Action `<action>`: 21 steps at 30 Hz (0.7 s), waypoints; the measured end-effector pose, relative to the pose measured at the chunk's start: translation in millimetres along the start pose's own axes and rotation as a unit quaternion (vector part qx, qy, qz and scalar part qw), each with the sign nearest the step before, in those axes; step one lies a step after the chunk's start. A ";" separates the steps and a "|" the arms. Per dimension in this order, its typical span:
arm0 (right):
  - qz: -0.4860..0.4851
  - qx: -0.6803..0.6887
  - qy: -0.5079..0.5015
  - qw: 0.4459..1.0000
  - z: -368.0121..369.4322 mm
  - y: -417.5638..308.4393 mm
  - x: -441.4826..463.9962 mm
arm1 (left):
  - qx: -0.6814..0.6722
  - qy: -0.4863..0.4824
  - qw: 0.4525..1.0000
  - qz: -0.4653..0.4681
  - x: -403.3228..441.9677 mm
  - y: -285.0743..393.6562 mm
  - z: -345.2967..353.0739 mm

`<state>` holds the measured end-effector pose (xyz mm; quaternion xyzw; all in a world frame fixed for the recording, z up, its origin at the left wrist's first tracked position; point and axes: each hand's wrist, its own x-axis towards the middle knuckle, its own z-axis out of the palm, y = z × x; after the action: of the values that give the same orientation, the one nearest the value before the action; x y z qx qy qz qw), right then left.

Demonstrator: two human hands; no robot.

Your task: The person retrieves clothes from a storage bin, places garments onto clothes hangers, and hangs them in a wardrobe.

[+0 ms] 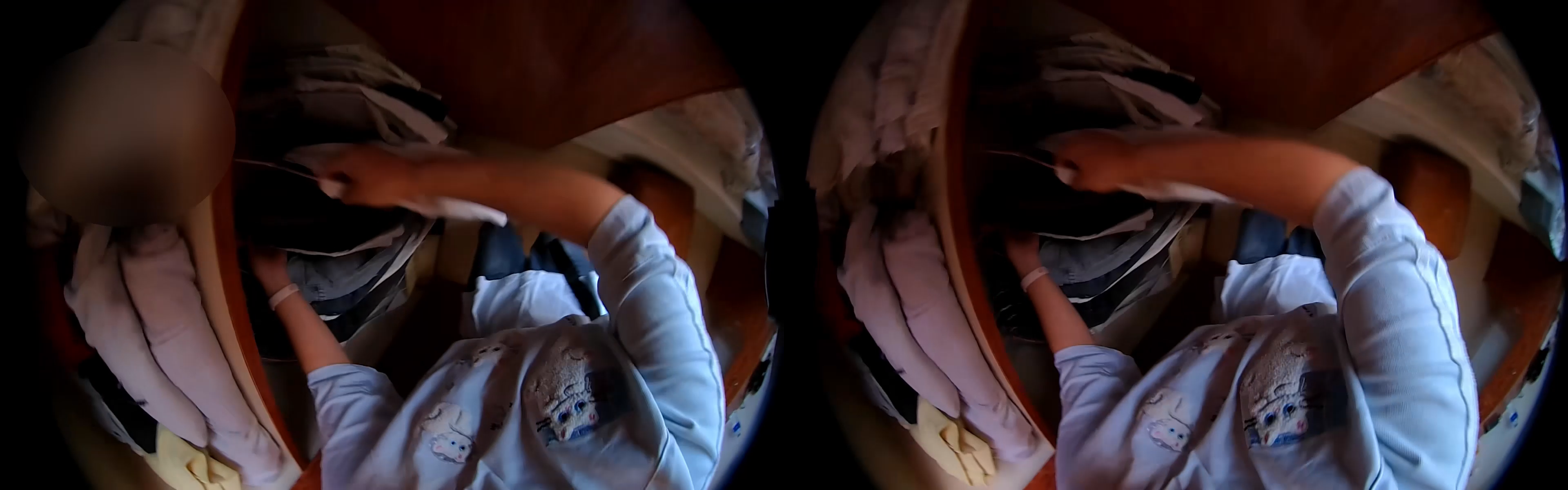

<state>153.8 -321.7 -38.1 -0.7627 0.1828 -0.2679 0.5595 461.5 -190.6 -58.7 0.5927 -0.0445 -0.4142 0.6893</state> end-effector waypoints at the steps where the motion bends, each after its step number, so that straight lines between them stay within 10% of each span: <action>1: 0.031 0.017 -0.062 0.997 -7.8 -2.9 28.7 | 0.008 -0.020 1.000 0.007 -11.7 -2.7 11.5; 11: -0.089 -0.185 0.036 0.978 19.3 36.6 168.2 | 0.183 0.027 0.962 0.202 -30.3 -30.5 46.2; 17: 0.044 -0.189 0.079 0.978 -3.3 38.7 155.3 | 0.255 -0.025 0.940 0.227 -33.2 -28.8 69.2; 21: 0.109 -0.268 0.036 0.956 -10.7 50.1 140.6 | 0.519 -0.040 0.791 0.323 9.4 -23.5 71.5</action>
<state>259.2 -426.5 -54.6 -0.8501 0.3502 -0.1734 0.3530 415.9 -251.2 -61.8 0.7953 -0.4689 -0.1052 0.3695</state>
